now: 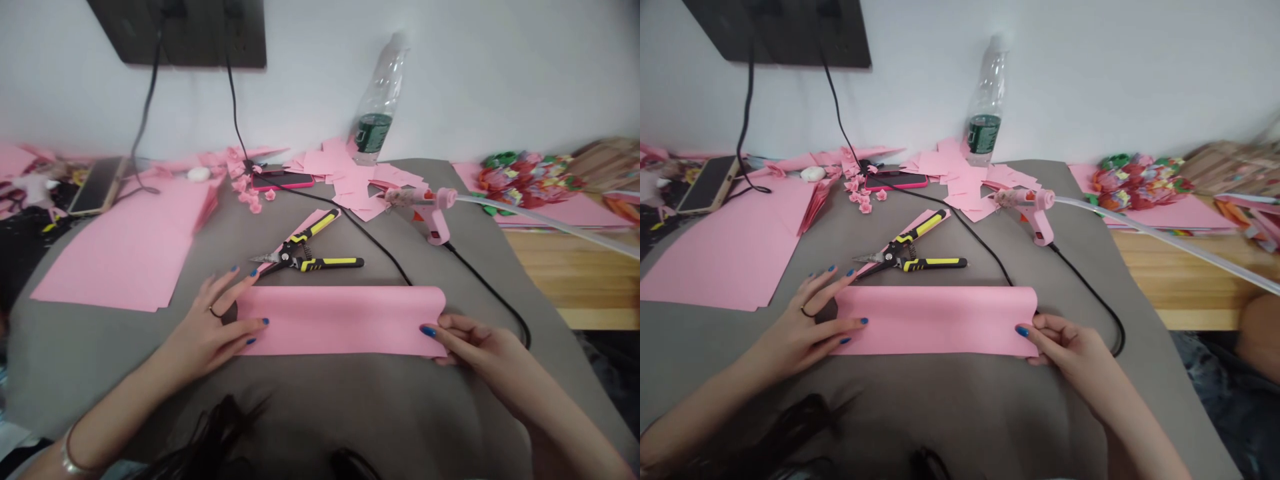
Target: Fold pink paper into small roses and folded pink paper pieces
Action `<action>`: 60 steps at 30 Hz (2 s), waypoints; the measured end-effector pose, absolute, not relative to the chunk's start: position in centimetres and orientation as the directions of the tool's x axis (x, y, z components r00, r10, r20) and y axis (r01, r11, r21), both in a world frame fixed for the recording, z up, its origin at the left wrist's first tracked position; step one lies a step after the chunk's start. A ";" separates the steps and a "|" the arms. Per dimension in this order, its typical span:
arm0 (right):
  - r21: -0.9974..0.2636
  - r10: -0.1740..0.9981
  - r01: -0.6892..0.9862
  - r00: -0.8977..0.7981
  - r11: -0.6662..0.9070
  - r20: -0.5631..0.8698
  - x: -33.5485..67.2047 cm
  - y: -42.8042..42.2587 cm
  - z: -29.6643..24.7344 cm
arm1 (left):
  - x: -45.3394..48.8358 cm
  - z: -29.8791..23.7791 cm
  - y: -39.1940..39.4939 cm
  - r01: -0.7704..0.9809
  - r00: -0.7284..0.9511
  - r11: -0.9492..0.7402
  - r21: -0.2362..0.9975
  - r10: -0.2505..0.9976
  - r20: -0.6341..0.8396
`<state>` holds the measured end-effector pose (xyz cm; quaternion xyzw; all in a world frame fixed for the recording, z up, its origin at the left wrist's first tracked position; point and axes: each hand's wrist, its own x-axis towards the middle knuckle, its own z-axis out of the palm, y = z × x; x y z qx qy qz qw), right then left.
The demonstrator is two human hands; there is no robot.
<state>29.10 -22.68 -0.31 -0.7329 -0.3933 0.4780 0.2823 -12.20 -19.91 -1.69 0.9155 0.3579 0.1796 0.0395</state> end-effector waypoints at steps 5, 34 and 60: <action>-0.783 0.844 0.317 0.177 -0.536 -0.506 28.9 -23.6 0.0 | -9.4 -1.0 -20.0 0.609 0.726 -0.793 0.021 0.567 0.389; -0.557 0.975 0.827 0.051 0.081 0.218 23.1 -24.0 1.2 | -3.6 -3.9 -20.8 0.728 0.659 -0.685 0.040 0.714 0.235; -0.059 0.908 0.959 -0.242 0.278 0.343 23.6 -24.2 -2.8 | -4.5 -4.2 -21.8 0.807 0.560 -0.591 0.004 0.767 0.312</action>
